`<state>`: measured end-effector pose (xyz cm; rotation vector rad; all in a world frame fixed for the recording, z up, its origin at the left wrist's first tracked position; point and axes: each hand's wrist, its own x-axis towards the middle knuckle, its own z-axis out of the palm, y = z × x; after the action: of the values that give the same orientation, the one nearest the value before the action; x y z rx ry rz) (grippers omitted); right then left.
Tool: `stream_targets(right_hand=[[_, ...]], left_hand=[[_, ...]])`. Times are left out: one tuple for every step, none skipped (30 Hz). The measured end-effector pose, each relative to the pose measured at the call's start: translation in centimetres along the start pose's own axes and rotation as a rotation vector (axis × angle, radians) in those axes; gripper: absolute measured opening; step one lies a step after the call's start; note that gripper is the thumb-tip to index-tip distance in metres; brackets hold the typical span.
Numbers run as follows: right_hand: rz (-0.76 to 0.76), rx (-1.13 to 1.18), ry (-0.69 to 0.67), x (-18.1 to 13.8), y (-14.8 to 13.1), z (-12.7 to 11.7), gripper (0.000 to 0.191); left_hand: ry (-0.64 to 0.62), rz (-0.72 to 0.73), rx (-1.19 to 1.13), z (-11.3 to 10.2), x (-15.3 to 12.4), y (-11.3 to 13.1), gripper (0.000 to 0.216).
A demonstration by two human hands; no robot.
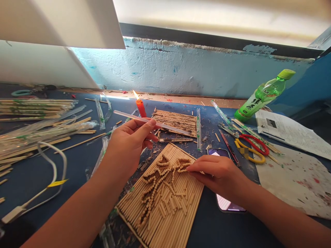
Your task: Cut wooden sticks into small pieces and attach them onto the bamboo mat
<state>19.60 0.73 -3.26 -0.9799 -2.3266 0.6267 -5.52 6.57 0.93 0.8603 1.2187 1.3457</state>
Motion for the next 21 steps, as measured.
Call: stream_targets(right_hand=[[0.001,0.002,-0.006,0.0,0.0,0.0,0.017],[0.004,0.007,-0.012,0.1,0.1,0.0,0.018],[0.008,0.011,-0.019,0.1,0.1,0.0,0.018],[0.012,0.015,-0.025,0.1,0.1,0.0,0.019],[0.015,0.018,-0.028,0.1,0.1,0.0,0.019],[0.016,0.02,-0.027,0.1,0.1,0.0,0.019],[0.02,0.018,-0.021,0.1,0.0,0.0,0.018],[0.029,0.009,-0.012,0.0,-0.1,-0.2,0.018],[0.039,-0.002,0.006,0.0,-0.3,-0.3,0.017],[0.053,-0.01,0.021,-0.1,-0.6,-0.5,0.018],[0.063,-0.01,0.023,-0.1,-0.8,-0.8,0.017],[0.07,-0.001,0.0,-0.2,-1.1,-1.1,0.015],[0.07,0.015,-0.047,-0.2,-1.5,-1.4,0.013],[0.07,0.032,-0.118,-0.3,-1.8,-1.6,0.01],[0.074,0.043,-0.203,-0.3,-2.1,-1.8,0.009],[0.086,0.046,-0.29,-0.3,-2.4,-2.0,0.008],[0.104,0.042,-0.361,-0.3,-2.7,-2.0,0.009],[0.126,0.037,-0.417,-0.2,-2.9,-2.0,0.009],[0.149,0.034,-0.457,-0.1,-3.1,-2.0,0.009],[0.168,0.035,-0.487,0.0,-3.2,-1.9,0.009],[0.181,0.037,-0.506,0.1,-3.3,-1.8,0.008]], left_hand=[[0.001,0.001,0.001,0.0,0.0,0.0,0.019],[0.002,0.0,0.001,0.0,0.0,0.0,0.019],[0.001,0.0,0.0,0.0,0.0,0.0,0.019],[0.0,0.0,-0.002,0.0,0.0,0.0,0.019],[-0.002,0.0,-0.005,0.0,0.0,0.0,0.019],[-0.005,-0.001,-0.008,0.0,0.0,0.1,0.019],[-0.008,-0.003,-0.011,0.0,0.1,0.0,0.019],[-0.011,-0.005,-0.015,-0.1,0.1,0.0,0.019],[-0.014,-0.008,-0.019,-0.1,0.1,0.0,0.019],[-0.014,-0.011,-0.023,-0.1,0.1,0.0,0.019],[-0.014,-0.015,-0.026,-0.1,0.1,0.0,0.019],[-0.013,-0.018,-0.032,-0.1,0.1,-0.1,0.019],[-0.012,-0.023,-0.038,-0.2,0.1,-0.1,0.02],[-0.013,-0.028,-0.047,-0.2,0.2,-0.1,0.02],[-0.017,-0.034,-0.058,-0.3,0.2,-0.1,0.021],[-0.022,-0.041,-0.07,-0.4,0.3,-0.2,0.021],[-0.028,-0.051,-0.082,-0.5,0.3,-0.2,0.022],[-0.035,-0.063,-0.096,-0.6,0.4,-0.2,0.023],[-0.043,-0.079,-0.108,-0.8,0.5,-0.2,0.023],[-0.05,-0.096,-0.122,-0.9,0.5,-0.3,0.024],[-0.055,-0.117,-0.135,-1.0,0.6,-0.3,0.026]])
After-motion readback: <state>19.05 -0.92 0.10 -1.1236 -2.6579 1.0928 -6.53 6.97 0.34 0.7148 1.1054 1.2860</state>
